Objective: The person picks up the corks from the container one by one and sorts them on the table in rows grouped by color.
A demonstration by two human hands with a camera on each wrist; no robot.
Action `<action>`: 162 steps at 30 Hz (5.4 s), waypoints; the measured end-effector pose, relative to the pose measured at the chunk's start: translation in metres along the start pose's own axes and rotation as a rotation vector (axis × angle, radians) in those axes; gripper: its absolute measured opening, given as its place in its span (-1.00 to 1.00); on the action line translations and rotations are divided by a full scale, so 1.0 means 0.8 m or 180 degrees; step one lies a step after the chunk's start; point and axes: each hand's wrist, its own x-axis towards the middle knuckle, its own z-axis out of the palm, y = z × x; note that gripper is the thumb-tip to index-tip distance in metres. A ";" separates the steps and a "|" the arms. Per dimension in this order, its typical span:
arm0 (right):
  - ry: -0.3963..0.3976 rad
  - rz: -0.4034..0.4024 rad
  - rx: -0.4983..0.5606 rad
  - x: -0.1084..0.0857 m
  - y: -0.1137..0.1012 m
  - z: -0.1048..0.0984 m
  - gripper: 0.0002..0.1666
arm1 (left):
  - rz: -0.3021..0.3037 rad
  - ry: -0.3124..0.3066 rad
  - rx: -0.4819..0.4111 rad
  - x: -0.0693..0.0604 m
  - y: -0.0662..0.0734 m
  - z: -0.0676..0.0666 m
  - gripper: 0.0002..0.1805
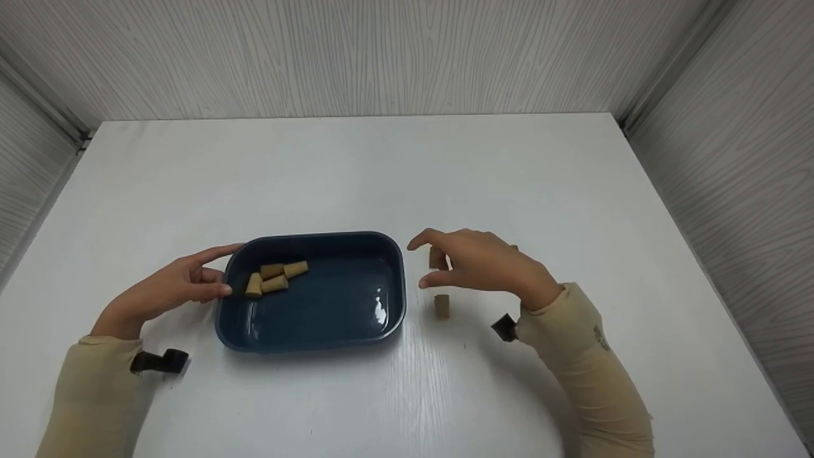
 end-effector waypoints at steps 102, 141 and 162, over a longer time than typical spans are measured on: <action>-0.1706 -0.0176 0.0355 0.241 -0.108 0.104 -0.50 | 0.0019 -0.0054 0.0020 0.002 0.002 0.000 -0.20; -0.1543 -0.0272 0.0124 0.231 -0.111 0.103 -0.55 | -0.0048 -0.0036 0.0128 0.007 0.004 0.002 -0.19; -0.0825 -0.0617 -0.0044 0.193 -0.106 0.036 -0.60 | -0.0035 -0.0029 0.0053 0.009 0.002 0.001 -0.20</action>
